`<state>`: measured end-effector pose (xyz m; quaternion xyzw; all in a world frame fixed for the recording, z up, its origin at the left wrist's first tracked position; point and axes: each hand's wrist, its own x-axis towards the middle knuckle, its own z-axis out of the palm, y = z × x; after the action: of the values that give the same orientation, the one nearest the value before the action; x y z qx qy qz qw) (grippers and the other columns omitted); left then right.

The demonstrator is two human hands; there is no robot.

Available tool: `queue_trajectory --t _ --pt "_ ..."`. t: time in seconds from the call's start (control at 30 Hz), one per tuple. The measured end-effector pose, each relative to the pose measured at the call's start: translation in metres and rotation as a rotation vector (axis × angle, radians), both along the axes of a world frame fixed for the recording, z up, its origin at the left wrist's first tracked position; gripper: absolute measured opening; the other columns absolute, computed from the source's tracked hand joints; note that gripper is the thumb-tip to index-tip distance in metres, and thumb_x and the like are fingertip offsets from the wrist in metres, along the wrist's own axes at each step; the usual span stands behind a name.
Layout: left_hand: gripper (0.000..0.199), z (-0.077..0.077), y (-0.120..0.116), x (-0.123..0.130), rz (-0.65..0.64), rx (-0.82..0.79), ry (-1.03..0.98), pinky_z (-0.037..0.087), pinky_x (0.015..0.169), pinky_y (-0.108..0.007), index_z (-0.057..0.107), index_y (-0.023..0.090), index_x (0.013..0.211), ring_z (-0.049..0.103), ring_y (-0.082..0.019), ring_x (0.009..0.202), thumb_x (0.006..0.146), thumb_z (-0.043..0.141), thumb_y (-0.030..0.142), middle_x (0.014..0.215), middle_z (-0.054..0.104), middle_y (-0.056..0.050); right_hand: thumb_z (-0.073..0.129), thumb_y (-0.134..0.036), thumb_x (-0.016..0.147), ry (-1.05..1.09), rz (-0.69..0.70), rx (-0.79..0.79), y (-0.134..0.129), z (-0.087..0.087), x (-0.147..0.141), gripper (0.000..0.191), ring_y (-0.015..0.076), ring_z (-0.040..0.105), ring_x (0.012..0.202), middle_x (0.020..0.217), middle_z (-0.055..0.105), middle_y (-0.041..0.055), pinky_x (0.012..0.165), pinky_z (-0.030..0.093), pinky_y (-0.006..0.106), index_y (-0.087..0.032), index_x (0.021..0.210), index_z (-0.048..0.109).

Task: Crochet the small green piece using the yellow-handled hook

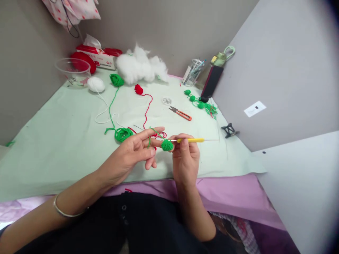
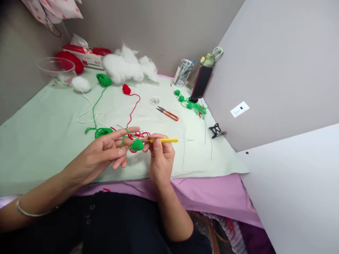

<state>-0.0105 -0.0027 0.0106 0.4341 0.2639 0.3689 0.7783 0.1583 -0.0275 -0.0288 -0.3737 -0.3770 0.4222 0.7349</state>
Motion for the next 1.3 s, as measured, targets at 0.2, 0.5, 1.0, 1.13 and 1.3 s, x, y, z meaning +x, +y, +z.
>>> queue_trajectory --t 0.2,0.5,1.0,1.13,1.3 --pt "0.055 0.000 0.002 0.003 -0.010 -0.033 -0.004 0.056 0.065 -0.030 0.065 0.015 0.141 0.053 -0.006 0.049 0.088 0.077 0.021 0.092 0.078 -0.004 0.079 -0.045 0.087 0.193 0.054 -0.128 0.003 0.000 -0.002 0.021 0.0079 0.058 0.063 0.081 0.072 -0.0022 0.062 0.050 0.022 -0.024 0.089 0.075" --pt "0.039 0.000 0.003 0.009 0.179 0.188 0.227 0.056 0.079 -0.025 0.073 0.016 0.126 0.071 -0.013 0.073 0.090 0.079 0.029 0.079 0.074 0.002 0.073 -0.041 0.093 0.118 -0.018 -0.055 -0.003 -0.002 -0.007 0.018 0.0080 0.060 0.065 0.082 0.073 -0.0019 0.066 0.051 0.025 -0.024 0.090 0.077" --pt "0.031 0.010 0.000 0.004 0.113 0.282 0.166 0.058 0.093 -0.027 0.073 0.016 0.128 0.074 -0.015 0.094 0.103 0.057 0.027 0.097 0.080 -0.004 0.070 -0.039 0.097 0.020 -0.126 0.023 -0.013 0.003 -0.006 0.015 0.0077 0.061 0.065 0.085 0.076 -0.0019 0.067 0.051 0.024 -0.026 0.091 0.077" --pt "0.031 0.012 0.000 0.005 0.098 0.285 0.160 0.057 0.091 -0.027 0.073 0.015 0.127 0.073 -0.016 0.093 0.101 0.061 0.027 0.096 0.077 -0.004 0.072 -0.041 0.095 0.037 -0.110 -0.003 -0.012 0.001 -0.005 0.016 0.0082 0.059 0.065 0.085 0.074 -0.0016 0.067 0.050 0.025 -0.026 0.092 0.076" --pt "0.024 0.012 0.000 0.007 0.093 0.255 0.173 0.056 0.091 -0.028 0.075 0.017 0.115 0.071 -0.018 0.099 0.092 0.072 0.025 0.100 0.074 -0.004 0.075 -0.047 0.091 0.043 -0.105 -0.062 -0.010 0.000 -0.003 0.021 0.0092 0.056 0.065 0.085 0.072 -0.0015 0.067 0.050 0.027 -0.026 0.092 0.073"
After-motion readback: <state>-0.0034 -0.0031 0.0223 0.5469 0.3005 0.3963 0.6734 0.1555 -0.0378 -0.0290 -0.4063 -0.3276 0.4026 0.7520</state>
